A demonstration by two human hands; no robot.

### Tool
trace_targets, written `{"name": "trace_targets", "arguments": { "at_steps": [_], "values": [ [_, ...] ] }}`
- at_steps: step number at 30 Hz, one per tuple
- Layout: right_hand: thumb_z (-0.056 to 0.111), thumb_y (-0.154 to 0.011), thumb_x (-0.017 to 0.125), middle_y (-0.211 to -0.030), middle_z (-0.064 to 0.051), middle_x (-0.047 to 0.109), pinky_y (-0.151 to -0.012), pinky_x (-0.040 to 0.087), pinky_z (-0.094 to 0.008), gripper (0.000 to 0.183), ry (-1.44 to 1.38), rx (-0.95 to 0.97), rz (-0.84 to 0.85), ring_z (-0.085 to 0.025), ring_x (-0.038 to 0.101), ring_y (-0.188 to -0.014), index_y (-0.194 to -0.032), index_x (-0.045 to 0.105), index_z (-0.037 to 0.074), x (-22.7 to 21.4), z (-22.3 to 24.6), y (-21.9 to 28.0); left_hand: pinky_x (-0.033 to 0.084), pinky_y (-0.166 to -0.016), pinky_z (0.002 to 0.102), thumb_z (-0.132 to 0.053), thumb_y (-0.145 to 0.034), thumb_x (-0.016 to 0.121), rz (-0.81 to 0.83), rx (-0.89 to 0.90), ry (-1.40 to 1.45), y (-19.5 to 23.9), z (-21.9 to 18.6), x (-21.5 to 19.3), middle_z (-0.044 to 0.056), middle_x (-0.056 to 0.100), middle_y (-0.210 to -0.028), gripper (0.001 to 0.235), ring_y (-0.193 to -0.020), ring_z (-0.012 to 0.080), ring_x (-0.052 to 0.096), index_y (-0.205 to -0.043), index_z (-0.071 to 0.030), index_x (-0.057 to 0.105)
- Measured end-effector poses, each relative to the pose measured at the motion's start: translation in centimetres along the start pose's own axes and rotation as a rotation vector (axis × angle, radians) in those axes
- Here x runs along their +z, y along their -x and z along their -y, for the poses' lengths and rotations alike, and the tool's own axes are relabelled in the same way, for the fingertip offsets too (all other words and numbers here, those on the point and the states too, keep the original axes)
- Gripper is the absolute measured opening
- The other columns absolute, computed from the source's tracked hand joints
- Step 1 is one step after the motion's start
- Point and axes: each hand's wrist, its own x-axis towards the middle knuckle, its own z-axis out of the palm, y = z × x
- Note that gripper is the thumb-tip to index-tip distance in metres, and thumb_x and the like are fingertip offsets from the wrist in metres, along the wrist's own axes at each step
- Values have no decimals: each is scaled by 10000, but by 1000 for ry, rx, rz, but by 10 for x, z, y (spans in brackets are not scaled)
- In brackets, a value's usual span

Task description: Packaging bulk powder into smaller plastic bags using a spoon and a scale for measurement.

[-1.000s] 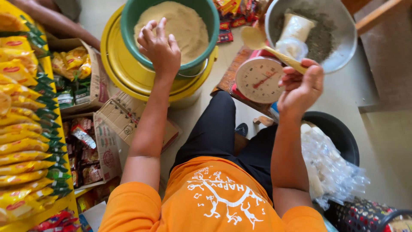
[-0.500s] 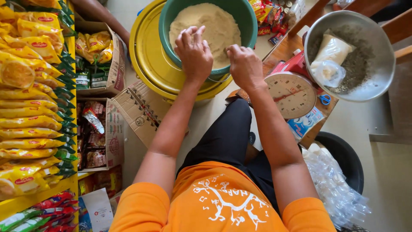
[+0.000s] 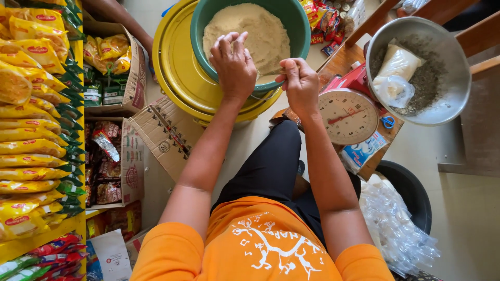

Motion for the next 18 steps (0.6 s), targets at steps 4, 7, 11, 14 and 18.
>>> {"name": "trace_targets", "arguments": {
  "at_steps": [4, 7, 11, 14, 18],
  "values": [
    [282, -965, 466, -663, -55, 666, -390, 382, -195, 254, -214, 72, -93, -53, 503, -483, -938, 612, 76, -4, -19, -2, 398, -883, 412, -84, -819, 588, -19, 14, 6, 0, 1, 1, 30, 540, -1115, 323, -1081, 257, 448, -1132, -150, 634],
    [267, -975, 437, -698, -69, 659, -408, 394, -199, 263, -331, 75, -155, -70, 509, -503, -967, 585, 50, -10, -26, 0, 390, -895, 416, -81, -818, 582, -3, 5, 18, 0, 1, 1, 37, 547, -1124, 336, -1092, 262, 446, -1144, -148, 635],
    [242, -986, 388, -741, -104, 669, -437, 432, -224, 266, -453, 111, -235, -119, 531, -530, -1006, 563, 42, -16, -36, 5, 402, -866, 422, -92, -831, 570, -13, 13, 7, 0, 1, 1, 39, 550, -1122, 325, -1083, 260, 448, -1144, -151, 635],
    [236, -985, 382, -748, -127, 667, -439, 450, -234, 267, -507, 152, -283, -138, 546, -530, -1017, 553, 34, -18, -47, 7, 402, -869, 420, -99, -839, 566, -14, 13, 0, 0, 2, 1, 39, 552, -1123, 319, -1086, 259, 447, -1146, -151, 634],
    [237, -987, 388, -751, -127, 663, -446, 479, -242, 265, -569, 184, -334, -150, 556, -522, -1027, 556, 36, -18, -52, 11, 402, -874, 420, -98, -835, 576, -16, 13, 9, 0, 2, 1, 41, 551, -1118, 313, -1086, 263, 448, -1139, -149, 633]
  ]
}}
